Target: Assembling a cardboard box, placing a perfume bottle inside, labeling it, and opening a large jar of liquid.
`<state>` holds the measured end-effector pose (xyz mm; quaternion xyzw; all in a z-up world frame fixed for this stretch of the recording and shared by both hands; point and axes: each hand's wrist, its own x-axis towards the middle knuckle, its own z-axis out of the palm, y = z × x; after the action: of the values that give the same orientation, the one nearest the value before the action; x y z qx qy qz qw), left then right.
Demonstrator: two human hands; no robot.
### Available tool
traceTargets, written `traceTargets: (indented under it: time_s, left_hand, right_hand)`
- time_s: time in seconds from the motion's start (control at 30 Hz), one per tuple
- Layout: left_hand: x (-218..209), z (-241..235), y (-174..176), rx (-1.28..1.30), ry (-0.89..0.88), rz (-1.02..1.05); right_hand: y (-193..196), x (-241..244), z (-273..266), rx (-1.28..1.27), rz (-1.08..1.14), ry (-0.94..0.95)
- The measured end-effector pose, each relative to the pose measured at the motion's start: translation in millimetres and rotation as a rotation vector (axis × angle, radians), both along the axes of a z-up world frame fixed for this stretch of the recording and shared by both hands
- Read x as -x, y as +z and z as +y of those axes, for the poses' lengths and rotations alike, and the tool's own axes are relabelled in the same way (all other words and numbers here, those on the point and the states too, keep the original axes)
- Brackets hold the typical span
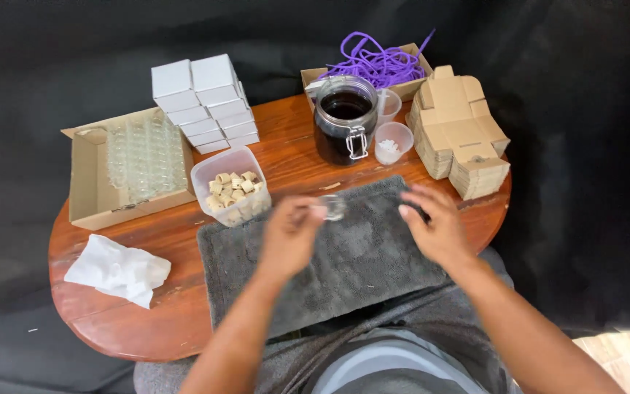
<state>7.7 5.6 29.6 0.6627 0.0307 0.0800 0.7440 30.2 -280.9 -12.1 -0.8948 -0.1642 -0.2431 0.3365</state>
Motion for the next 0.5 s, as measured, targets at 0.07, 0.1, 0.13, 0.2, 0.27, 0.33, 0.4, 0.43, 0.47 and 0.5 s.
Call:
traceTargets:
  time_s: [0.07, 0.1, 0.13, 0.2, 0.27, 0.33, 0.4, 0.43, 0.47, 0.5]
  left_hand:
    - [-1, -23, -2, -0.139, -0.063, 0.039]
    - [-2, -33, -1, -0.278, -0.121, 0.075]
    - [-6, -36, -4, -0.278, -0.123, 0.074]
    - [-12, -41, -10, -0.648, -0.184, 0.078]
    - [-13, -43, -21, -0.725, -0.154, -0.022]
    - [-15, -43, -33, -0.797, -0.127, -0.124]
    - [-16, -39, -49, -0.975, 0.007, -0.200]
    - [-14, -40, -48, -0.974, 0.011, -0.197]
    - [-13, -40, -47, -1.015, 0.008, -0.202]
    - [-13, -40, -46, -1.055, 0.004, -0.207]
  right_hand:
    - [0, -8, 0, 0.054, -0.053, -0.009]
    - [1, -12, 1, 0.108, -0.108, -0.014]
    - [2, -15, 2, 0.108, -0.109, -0.016]
    - [1, -18, 5, 0.133, -0.060, 0.010]
    - [12, -19, 11, 0.131, -0.008, 0.013]
    - [21, -19, 17, 0.131, 0.044, 0.013]
    - [29, -19, 24, -0.019, 0.406, -0.154]
    - [32, -20, 24, -0.017, 0.408, -0.149]
    - [35, -23, 24, -0.027, 0.459, -0.145]
    - [37, -25, 23, -0.038, 0.510, -0.140]
